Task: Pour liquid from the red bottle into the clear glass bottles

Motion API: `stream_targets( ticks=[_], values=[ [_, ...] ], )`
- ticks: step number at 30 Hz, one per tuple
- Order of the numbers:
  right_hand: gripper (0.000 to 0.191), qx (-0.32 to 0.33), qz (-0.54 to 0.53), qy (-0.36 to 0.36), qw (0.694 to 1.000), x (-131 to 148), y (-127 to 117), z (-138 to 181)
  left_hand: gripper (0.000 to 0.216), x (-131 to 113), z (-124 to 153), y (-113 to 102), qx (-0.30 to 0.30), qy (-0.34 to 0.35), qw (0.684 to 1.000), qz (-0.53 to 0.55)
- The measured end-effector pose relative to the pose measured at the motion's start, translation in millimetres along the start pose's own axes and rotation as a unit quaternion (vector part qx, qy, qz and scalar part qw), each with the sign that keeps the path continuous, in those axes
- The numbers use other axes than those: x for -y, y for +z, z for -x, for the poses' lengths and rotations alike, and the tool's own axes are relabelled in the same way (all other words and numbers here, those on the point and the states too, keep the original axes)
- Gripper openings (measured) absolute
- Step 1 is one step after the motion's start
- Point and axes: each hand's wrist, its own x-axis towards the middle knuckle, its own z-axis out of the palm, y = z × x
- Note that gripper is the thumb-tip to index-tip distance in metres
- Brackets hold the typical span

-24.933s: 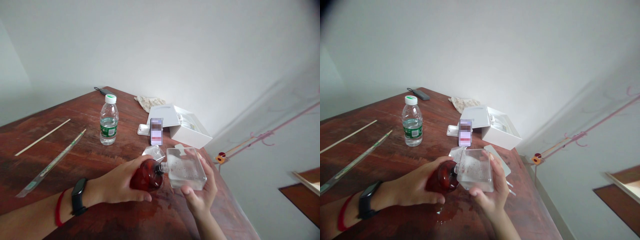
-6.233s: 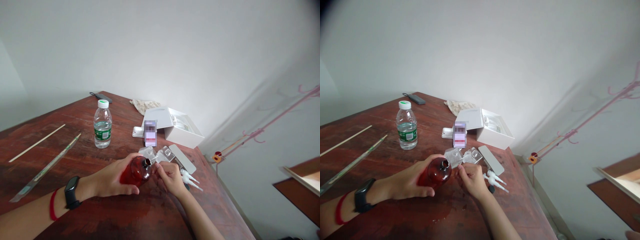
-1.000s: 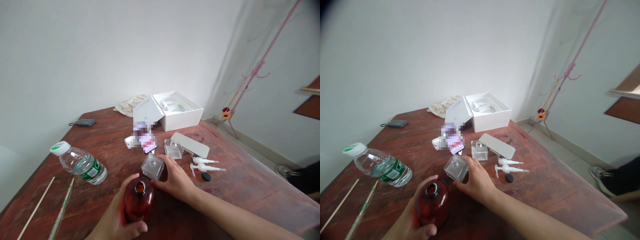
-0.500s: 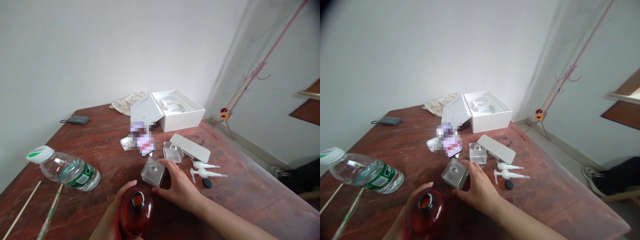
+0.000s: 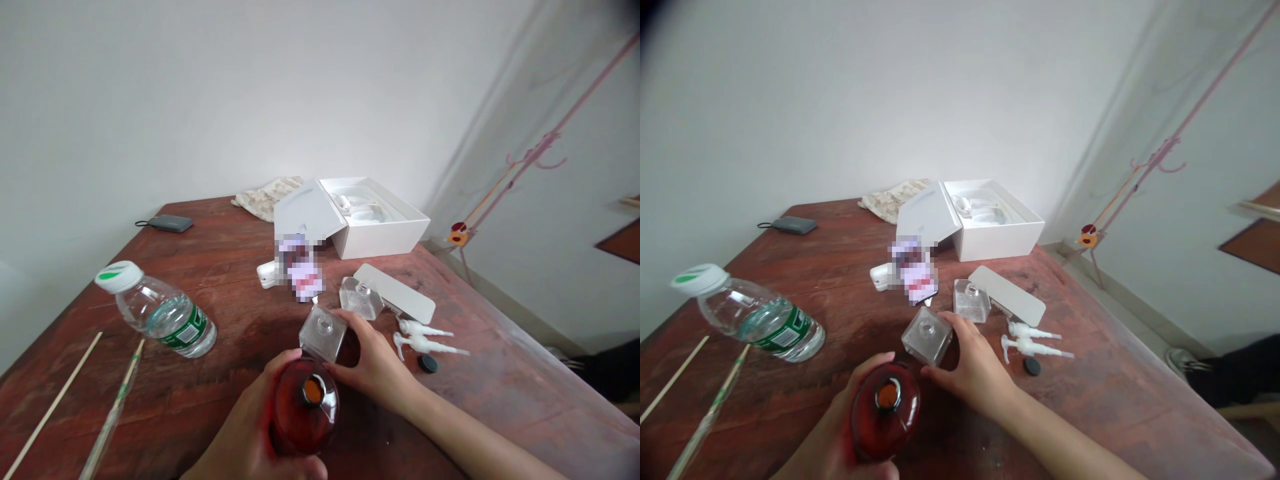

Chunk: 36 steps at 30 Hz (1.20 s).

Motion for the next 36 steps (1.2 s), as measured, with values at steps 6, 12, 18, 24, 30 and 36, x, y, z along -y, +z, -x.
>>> stream_targets(
  ticks=[6, 12, 18, 24, 30, 36],
  values=[
    [0.076, 0.019, -0.044, 0.004, 0.999, 0.9, -1.9, -1.6, 0.110, 0.8, 5.2, -4.9, -0.002, 0.033, 0.995, -0.092],
    [0.077, 0.033, -0.188, -0.047, 0.980, 1.6, -3.2, 3.3, 0.109, -1.8, 0.7, -9.6, -0.029, 0.100, 0.985, -0.134],
    [0.067, 0.032, -0.332, -0.058, 0.941, 8.8, -3.0, 5.8, 0.093, -7.7, -3.8, -12.2, -0.047, 0.116, 0.986, -0.107],
    [0.067, 0.041, -0.419, -0.048, 0.906, 7.7, -6.8, 4.2, 0.086, -13.4, -8.6, -16.1, -0.042, 0.137, 0.983, -0.111],
    [0.071, 0.024, -0.452, -0.034, 0.891, 7.2, -6.9, 2.4, 0.084, -13.3, -11.8, -16.8, -0.018, 0.147, 0.984, -0.102],
    [0.066, 0.003, -0.496, 0.003, 0.869, 11.6, -5.5, 2.3, 0.088, -19.7, -7.9, -14.2, -0.025, 0.120, 0.988, -0.099]
  ],
)
